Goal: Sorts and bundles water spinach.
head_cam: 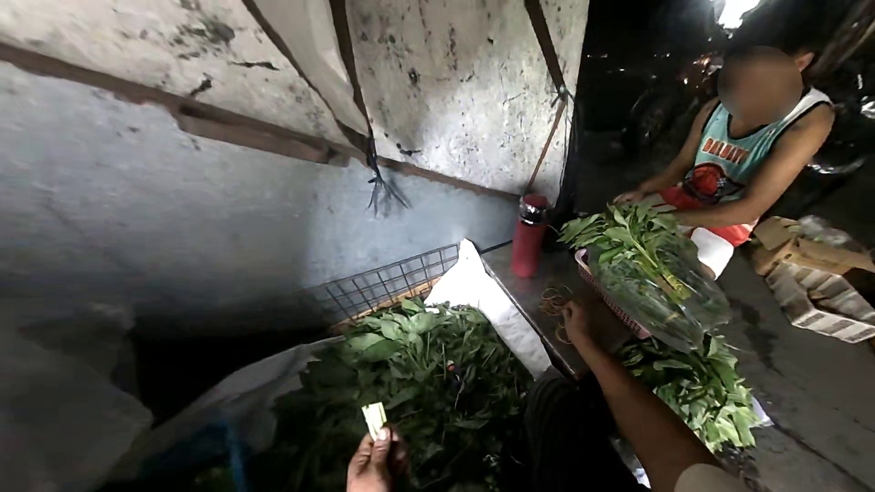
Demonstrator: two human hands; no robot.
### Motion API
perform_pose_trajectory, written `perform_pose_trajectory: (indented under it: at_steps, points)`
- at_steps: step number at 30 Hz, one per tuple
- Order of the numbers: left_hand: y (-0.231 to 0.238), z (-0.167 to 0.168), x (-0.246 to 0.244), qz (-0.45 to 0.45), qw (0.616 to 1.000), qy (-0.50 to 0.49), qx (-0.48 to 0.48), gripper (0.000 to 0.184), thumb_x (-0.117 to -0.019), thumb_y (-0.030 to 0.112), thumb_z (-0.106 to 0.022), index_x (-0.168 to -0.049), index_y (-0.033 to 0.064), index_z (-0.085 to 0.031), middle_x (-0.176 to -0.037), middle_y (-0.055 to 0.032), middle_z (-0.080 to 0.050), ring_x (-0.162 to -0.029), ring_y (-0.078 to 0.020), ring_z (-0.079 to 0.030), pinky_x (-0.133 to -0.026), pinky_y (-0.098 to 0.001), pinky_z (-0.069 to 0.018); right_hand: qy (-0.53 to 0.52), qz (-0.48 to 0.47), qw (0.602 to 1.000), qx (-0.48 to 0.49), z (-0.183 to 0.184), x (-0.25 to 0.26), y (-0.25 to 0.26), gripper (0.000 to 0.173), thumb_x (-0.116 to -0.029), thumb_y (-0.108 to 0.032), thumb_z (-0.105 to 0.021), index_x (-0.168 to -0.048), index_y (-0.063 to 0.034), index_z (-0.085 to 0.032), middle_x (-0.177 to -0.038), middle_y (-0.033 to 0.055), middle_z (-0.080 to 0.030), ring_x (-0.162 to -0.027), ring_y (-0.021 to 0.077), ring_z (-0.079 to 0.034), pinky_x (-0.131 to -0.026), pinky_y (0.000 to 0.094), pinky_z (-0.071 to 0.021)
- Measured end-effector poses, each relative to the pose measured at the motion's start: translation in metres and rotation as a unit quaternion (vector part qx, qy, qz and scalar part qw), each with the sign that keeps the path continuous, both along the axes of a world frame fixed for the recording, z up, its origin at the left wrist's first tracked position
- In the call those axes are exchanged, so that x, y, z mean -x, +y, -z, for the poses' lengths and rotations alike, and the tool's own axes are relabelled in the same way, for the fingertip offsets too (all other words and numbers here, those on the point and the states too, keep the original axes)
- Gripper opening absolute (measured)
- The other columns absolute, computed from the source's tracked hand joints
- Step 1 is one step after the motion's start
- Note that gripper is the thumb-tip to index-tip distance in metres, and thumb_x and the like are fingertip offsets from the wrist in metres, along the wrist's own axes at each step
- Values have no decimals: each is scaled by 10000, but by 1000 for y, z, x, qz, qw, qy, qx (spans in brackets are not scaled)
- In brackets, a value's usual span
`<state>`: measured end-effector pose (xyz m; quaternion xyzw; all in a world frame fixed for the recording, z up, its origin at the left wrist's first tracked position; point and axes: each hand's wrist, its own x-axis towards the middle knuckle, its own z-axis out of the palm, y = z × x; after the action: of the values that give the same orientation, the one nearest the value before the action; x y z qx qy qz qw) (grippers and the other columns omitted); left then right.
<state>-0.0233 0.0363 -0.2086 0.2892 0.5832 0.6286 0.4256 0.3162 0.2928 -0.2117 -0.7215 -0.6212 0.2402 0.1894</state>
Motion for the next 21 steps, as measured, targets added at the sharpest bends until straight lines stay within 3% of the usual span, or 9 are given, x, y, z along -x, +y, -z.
perform_pose_trajectory:
  at_steps: [3, 7, 14, 17, 21]
  points:
    - [-5, -3, -18, 10, 998, 27, 48, 251, -1117, 185, -328, -1013, 79, -530, -637, 42, -587, -468, -83, -571, -450, -267, -551, 24, 5, 999, -25, -17, -5, -5, 333, -1092, -206, -446, -1283, -24, -649, -1337, 191, -633, -1256, 320, -607, -1076, 497, -465]
    - [-5, 0, -41, 42, 997, 46, 53, 203, -1102, 155, -369, -1056, 47, -534, -706, 28, -604, -554, -96, -623, -548, -296, -600, 131, 0, 985, -113, -35, -16, -7, 275, -1052, -163, -549, -1177, 31, -698, -1179, 196, -702, -1132, 284, -666, -1035, 433, -498]
    - [1, 3, -73, 119, 984, 117, 66, 198, -1081, 130, -423, -1140, -8, -552, -743, 18, -589, -584, -47, -563, -567, -229, -515, 130, 9, 982, -135, -47, -28, -5, 245, -1007, -201, -639, -1099, 3, -738, -1123, 179, -724, -1103, 277, -676, -1017, 447, -502]
    - [2, -7, -82, 140, 977, 138, 85, 217, -1088, 143, -432, -1175, -10, -557, -722, 14, -567, -573, -58, -548, -565, -240, -508, 217, 10, 971, -95, -52, -26, -7, 263, -985, -207, -683, -1122, 16, -708, -1124, 172, -709, -1057, 249, -676, -980, 429, -527]
    - [5, -14, -86, 152, 970, 159, 100, 232, -1101, 157, -427, -1186, -16, -555, -706, -2, -543, -560, -82, -541, -562, -264, -512, 308, 15, 949, -66, -36, -22, -4, 288, -1029, -182, -617, -1175, 61, -669, -1056, 169, -725, -920, 212, -711, -881, 384, -579]
